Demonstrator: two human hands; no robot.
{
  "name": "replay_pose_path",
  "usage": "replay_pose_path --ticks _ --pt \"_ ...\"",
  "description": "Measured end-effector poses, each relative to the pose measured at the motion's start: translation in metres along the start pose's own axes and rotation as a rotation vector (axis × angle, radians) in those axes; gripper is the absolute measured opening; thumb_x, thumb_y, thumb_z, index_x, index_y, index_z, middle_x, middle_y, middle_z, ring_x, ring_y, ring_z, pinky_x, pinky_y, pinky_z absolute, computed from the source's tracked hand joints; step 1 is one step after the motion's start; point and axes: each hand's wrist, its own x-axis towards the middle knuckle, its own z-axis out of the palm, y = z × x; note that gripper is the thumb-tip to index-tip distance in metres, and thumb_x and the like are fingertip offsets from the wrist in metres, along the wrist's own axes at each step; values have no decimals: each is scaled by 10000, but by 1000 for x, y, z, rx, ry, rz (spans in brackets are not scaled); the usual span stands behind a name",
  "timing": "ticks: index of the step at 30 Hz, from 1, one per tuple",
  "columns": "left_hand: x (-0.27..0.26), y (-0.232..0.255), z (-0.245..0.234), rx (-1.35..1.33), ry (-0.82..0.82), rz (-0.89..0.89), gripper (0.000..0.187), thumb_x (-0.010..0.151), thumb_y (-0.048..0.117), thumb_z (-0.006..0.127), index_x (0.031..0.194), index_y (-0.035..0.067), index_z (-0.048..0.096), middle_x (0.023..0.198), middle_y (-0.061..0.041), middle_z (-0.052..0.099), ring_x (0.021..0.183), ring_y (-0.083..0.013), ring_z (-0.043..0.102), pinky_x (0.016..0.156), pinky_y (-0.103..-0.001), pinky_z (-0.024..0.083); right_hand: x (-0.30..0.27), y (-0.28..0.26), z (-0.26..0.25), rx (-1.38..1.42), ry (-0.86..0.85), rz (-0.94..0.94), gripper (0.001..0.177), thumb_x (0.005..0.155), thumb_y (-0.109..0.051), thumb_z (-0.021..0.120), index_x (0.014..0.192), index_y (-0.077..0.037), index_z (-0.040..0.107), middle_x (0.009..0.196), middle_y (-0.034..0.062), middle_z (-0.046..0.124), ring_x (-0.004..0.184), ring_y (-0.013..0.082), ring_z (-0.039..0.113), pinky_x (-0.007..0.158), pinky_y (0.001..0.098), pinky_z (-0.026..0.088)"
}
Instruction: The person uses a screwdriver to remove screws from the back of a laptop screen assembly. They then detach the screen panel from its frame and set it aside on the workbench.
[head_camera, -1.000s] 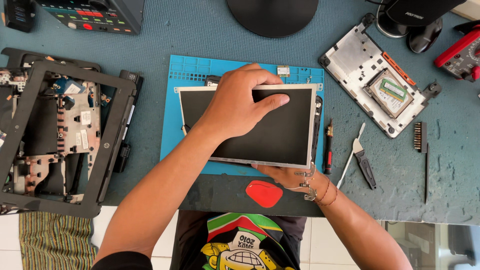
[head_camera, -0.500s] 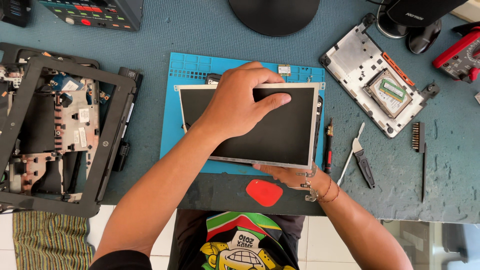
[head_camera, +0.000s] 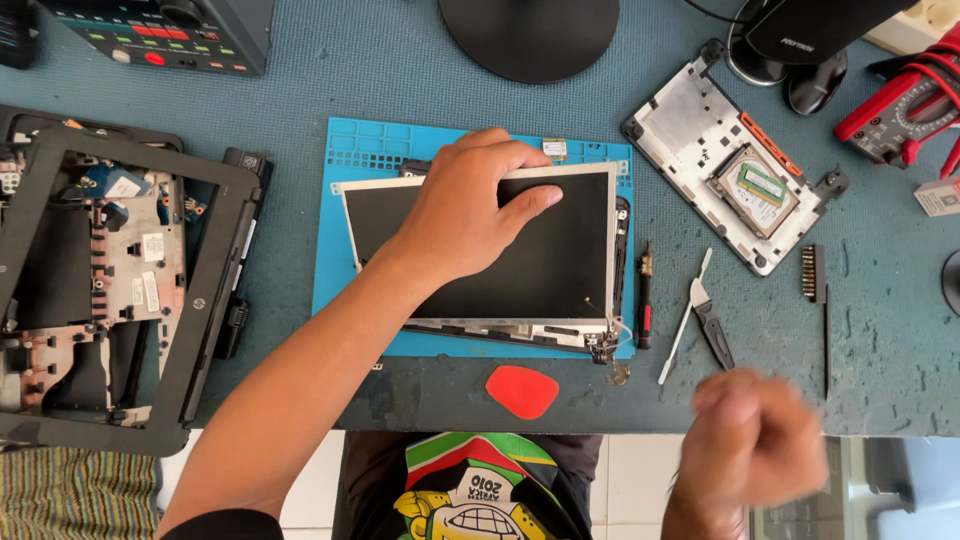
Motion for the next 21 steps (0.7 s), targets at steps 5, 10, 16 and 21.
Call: replay_pose_path --ticks 5,10,16,21 --pt "0 -11 11 36 26 67 252 869 263 668 1041 81 689 899 -15 607 830 -226 513 808 -345 383 -45 -33 31 -63 -543 -13 137 770 -108 699 878 -33 660 712 74 675 581 145 650 557 240 571" --pt "-4 -14 19 14 125 128 249 836 225 741 1038 86 695 914 -10 468 839 -236 467 811 -349 407 -68 -14 63 -293 -625 340 241 757 -212 765 955 -83 717 746 8 719 602 93 672 534 219 567" --pt "-4 -17 25 118 104 82 251 839 304 726 1047 166 697 919 17 464 875 -231 441 720 -401 316 -59 -15 82 -356 -639 393 146 779 -259 740 752 -116 729 584 -12 684 545 80 656 521 240 483" --pt "-3 -22 26 73 144 114 229 839 293 716 980 128 647 909 0 441 884 -227 463 758 -394 330 -57 -14 94 -85 -600 786 109 764 -153 769 725 -53 748 359 81 552 282 126 515 301 236 435"
